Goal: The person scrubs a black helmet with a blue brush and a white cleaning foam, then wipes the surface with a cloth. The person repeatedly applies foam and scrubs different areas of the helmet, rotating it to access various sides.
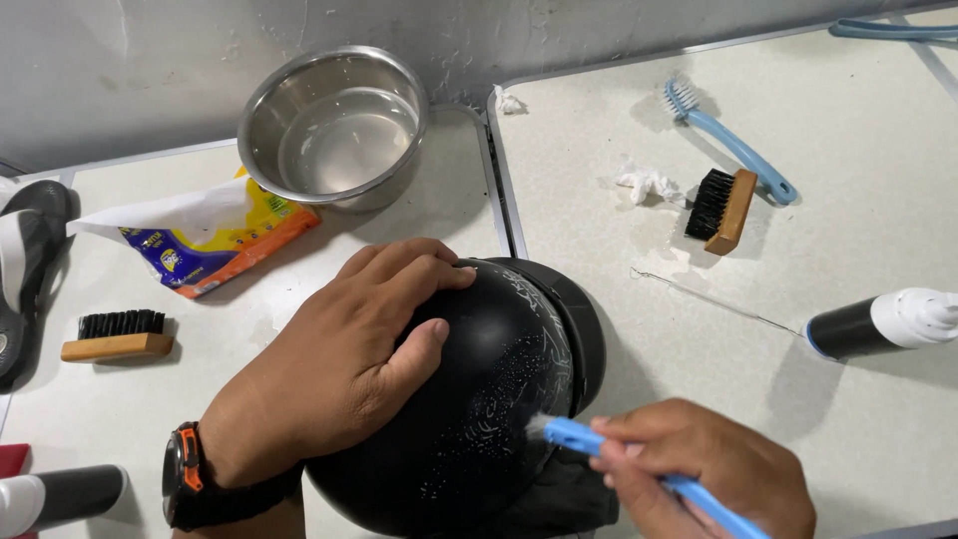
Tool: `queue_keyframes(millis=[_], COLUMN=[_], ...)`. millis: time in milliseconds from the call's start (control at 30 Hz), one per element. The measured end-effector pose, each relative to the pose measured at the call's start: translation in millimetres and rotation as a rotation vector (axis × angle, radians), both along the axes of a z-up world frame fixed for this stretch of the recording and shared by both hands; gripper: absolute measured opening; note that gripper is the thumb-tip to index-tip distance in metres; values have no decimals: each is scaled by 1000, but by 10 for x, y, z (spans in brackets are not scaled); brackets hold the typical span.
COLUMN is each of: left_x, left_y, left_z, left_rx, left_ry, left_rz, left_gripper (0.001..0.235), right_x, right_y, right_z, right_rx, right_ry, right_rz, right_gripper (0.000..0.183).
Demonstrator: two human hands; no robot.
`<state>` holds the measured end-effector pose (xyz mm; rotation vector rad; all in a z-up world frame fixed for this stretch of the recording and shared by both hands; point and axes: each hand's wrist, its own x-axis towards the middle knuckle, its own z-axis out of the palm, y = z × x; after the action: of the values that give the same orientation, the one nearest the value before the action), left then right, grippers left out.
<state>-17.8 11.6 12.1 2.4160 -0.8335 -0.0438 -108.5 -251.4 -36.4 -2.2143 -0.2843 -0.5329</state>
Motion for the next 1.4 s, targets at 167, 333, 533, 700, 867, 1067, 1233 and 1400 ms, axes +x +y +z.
queue_keyframes(millis=[167, 333, 533, 700, 867, 1067, 1233, 1400], left_x=[7, 2, 2, 27, 29, 12, 43, 51], left_y=[-18, -23, -29, -33, -35, -27, -31, -58], left_z=[-27, -14, -30, -12, -12, -14, -19, -44], left_rx=[16, 20, 19, 16, 11, 16, 11, 66], left_ry=[6, 21, 20, -13, -13, 0, 17, 35], left_rz=[-10, -11, 9, -21, -26, -26, -30, -19], left_gripper=[44, 44, 43, 44, 42, 43, 42, 43], right_x=[85, 112, 137, 127, 117, 71, 138, -87], right_y=[-125, 157, 147, 138, 228, 227, -68, 17], right_z=[-194, 24, 137, 153, 165, 258, 35, -477], right_rx=[233, 426, 70, -26, 13, 71, 77, 582], right_ry=[3, 46, -32, -68, -107, -24, 166, 163], right_rz=[351, -22, -27, 76, 91, 146, 175, -202], right_gripper=[17, 15, 18, 21, 22, 16, 11, 30])
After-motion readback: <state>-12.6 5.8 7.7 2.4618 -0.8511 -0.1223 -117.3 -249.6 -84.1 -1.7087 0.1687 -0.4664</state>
